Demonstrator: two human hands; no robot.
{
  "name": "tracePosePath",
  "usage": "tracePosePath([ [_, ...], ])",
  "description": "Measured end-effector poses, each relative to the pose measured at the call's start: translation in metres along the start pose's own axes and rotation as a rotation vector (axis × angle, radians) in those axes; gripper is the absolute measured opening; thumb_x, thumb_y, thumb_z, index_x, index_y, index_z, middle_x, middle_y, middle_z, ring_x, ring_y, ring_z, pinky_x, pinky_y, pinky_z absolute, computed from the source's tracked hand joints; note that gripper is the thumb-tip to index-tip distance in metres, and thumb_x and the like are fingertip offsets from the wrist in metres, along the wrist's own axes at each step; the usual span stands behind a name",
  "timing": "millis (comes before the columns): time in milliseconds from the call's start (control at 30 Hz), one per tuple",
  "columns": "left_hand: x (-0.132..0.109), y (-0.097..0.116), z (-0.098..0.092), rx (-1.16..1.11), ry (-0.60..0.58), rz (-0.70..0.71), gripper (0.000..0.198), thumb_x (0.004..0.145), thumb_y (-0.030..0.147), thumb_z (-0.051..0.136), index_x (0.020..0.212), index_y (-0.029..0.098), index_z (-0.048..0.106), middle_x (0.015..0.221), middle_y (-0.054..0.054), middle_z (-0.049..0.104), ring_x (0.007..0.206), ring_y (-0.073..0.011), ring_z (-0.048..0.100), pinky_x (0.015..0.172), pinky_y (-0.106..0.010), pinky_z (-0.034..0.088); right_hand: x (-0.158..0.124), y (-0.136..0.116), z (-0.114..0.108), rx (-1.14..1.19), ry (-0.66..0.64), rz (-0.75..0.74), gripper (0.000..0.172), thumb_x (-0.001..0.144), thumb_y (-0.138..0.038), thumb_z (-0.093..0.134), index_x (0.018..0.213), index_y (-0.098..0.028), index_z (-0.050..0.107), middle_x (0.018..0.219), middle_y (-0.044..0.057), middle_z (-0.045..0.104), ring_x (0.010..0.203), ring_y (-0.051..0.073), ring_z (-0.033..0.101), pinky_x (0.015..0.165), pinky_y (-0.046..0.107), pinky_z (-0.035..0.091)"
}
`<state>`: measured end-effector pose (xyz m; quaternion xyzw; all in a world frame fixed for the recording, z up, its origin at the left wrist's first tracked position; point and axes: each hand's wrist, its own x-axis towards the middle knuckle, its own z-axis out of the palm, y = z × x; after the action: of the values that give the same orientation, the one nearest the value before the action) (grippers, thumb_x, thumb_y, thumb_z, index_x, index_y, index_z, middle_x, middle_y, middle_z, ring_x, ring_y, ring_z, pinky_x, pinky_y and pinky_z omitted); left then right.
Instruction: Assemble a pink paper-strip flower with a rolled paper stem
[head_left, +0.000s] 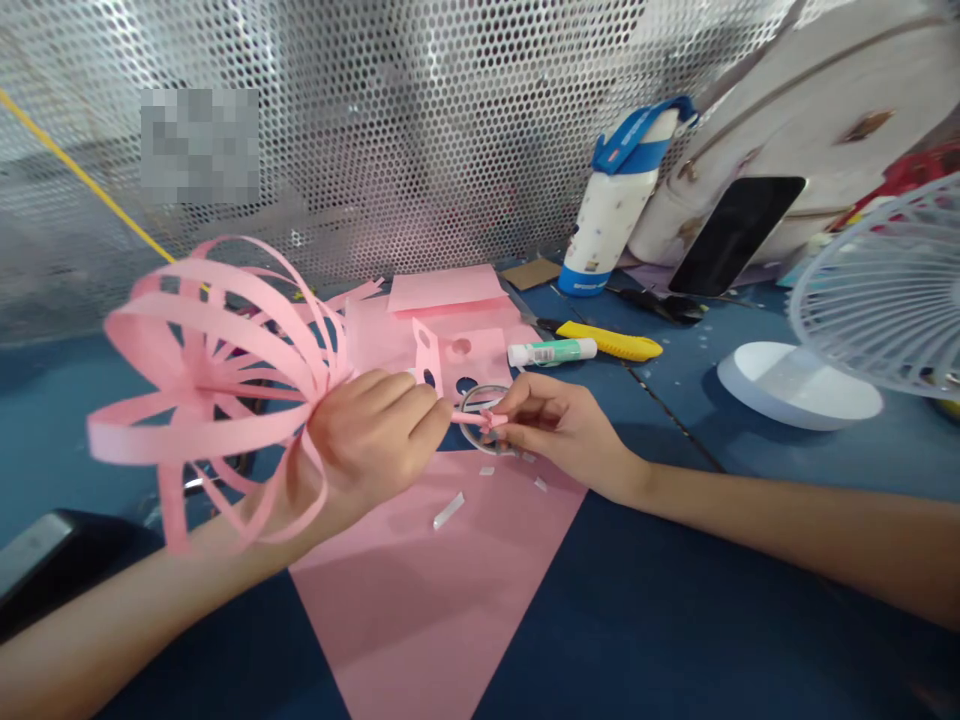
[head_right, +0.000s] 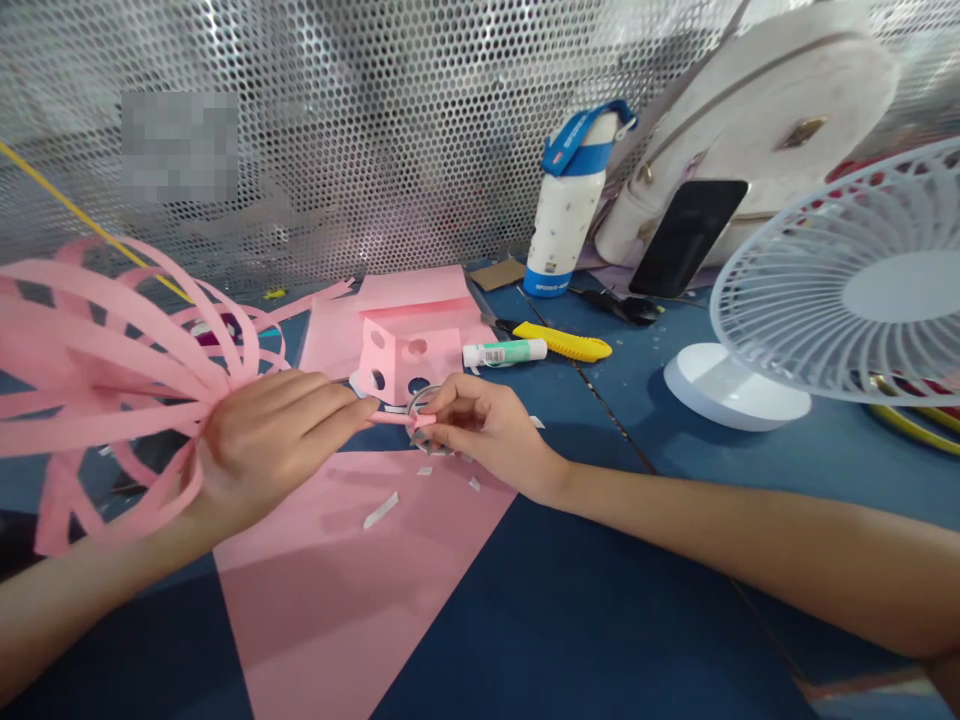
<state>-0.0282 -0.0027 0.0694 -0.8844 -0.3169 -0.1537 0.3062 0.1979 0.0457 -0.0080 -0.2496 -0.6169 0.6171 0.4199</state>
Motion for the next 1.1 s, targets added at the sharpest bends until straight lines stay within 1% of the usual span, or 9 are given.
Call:
tracePosePath([
  [433, 0.004, 0.013, 0.012, 0.014, 0.115, 0.089, 0.017, 0.092, 0.006, 0.062, 0.079, 0.013, 0.07, 0.061, -0.001, 0.065, 0.055, -0.0157, 0.057, 0.052, -0.031, 0.046, -0.001, 0.001, 0.001, -0.095, -0.056, -0.028, 0.017, 0.082, -0.023, 0.078, 0.081, -0.018, 0.061, 0.075, -0.001, 0.07, 0.065, 0.012, 0.07, 0.062, 0.023, 0.056],
  [500, 0.006, 0.017, 0.013, 0.029, 0.15, 0.089, 0.01, 0.091, 0.006, 0.063, 0.086, 0.01, 0.072, 0.068, -0.003, 0.07, 0.062, -0.017, 0.063, 0.058, -0.032, 0.053, -0.001, 0.002, 0.001, -0.114, -0.039, -0.025, 0.019, 0.081, -0.024, 0.079, 0.081, -0.018, 0.061, 0.074, -0.002, 0.068, 0.063, 0.01, 0.068, 0.06, 0.022, 0.054],
  [567, 0.006, 0.024, 0.012, -0.004, 0.206, 0.069, 0.008, 0.09, 0.007, 0.066, 0.096, 0.007, 0.072, 0.085, -0.009, 0.075, 0.079, -0.0208, 0.071, 0.075, -0.035, 0.061, 0.001, 0.003, 0.0, -0.095, -0.018, -0.018, 0.021, 0.08, -0.026, 0.08, 0.08, -0.018, 0.06, 0.072, -0.003, 0.066, 0.062, 0.01, 0.065, 0.058, 0.021, 0.053],
  [667, 0.004, 0.034, 0.01, -0.114, 0.253, 0.106, 0.019, 0.091, 0.007, 0.064, 0.109, 0.008, 0.07, 0.108, -0.012, 0.074, 0.108, -0.0247, 0.07, 0.098, -0.039, 0.058, 0.003, 0.005, -0.001, -0.006, 0.003, 0.013, 0.028, 0.078, -0.033, 0.082, 0.078, -0.018, 0.058, 0.075, -0.002, 0.068, 0.063, 0.01, 0.067, 0.059, 0.021, 0.056],
  [733, -0.001, 0.041, 0.011, -0.165, 0.242, 0.193, 0.021, 0.092, 0.007, 0.059, 0.109, 0.011, 0.07, 0.107, -0.009, 0.074, 0.107, -0.0227, 0.07, 0.098, -0.037, 0.058, 0.005, 0.006, -0.003, 0.034, 0.014, 0.062, 0.031, 0.078, -0.037, 0.083, 0.079, -0.018, 0.058, 0.077, 0.0, 0.071, 0.064, 0.011, 0.069, 0.057, 0.021, 0.056],
  [800, -0.006, 0.045, 0.016, -0.254, 0.173, 0.204, 0.018, 0.092, 0.006, 0.057, 0.102, 0.013, 0.071, 0.097, -0.006, 0.075, 0.093, -0.0199, 0.072, 0.088, -0.034, 0.061, 0.006, 0.005, -0.005, 0.055, 0.025, 0.115, 0.032, 0.078, -0.038, 0.083, 0.08, -0.018, 0.058, 0.074, 0.001, 0.073, 0.064, 0.012, 0.071, 0.054, 0.02, 0.056],
  [900, -0.012, 0.045, 0.03, -0.517, 0.022, 0.018, 0.015, 0.097, 0.013, 0.054, 0.096, 0.014, 0.069, 0.086, -0.006, 0.073, 0.077, -0.0169, 0.069, 0.073, -0.031, 0.061, 0.008, 0.003, -0.008, 0.097, 0.055, 0.122, 0.031, 0.077, -0.036, 0.085, 0.081, -0.018, 0.059, 0.072, 0.0, 0.073, 0.064, 0.013, 0.072, 0.054, 0.019, 0.056],
  [1000, -0.011, 0.033, 0.042, -0.864, -0.1, -0.37, 0.016, 0.097, 0.017, 0.053, 0.102, 0.017, 0.069, 0.093, -0.006, 0.073, 0.081, -0.0158, 0.07, 0.072, -0.027, 0.06, 0.011, 0.002, -0.01, 0.157, 0.081, 0.077, 0.03, 0.077, -0.036, 0.085, 0.08, -0.017, 0.062, 0.072, -0.001, 0.073, 0.063, 0.01, 0.07, 0.056, 0.018, 0.056],
  [1100, -0.009, 0.016, 0.046, -1.092, -0.028, -0.687, 0.02, 0.099, 0.024, 0.051, 0.107, 0.017, 0.068, 0.093, -0.007, 0.072, 0.074, -0.0141, 0.068, 0.067, -0.026, 0.058, 0.014, 0.004, -0.011, 0.222, 0.111, 0.099, 0.033, 0.075, -0.039, 0.086, 0.079, -0.017, 0.062, 0.075, -0.001, 0.075, 0.063, 0.008, 0.069, 0.058, 0.016, 0.054],
])
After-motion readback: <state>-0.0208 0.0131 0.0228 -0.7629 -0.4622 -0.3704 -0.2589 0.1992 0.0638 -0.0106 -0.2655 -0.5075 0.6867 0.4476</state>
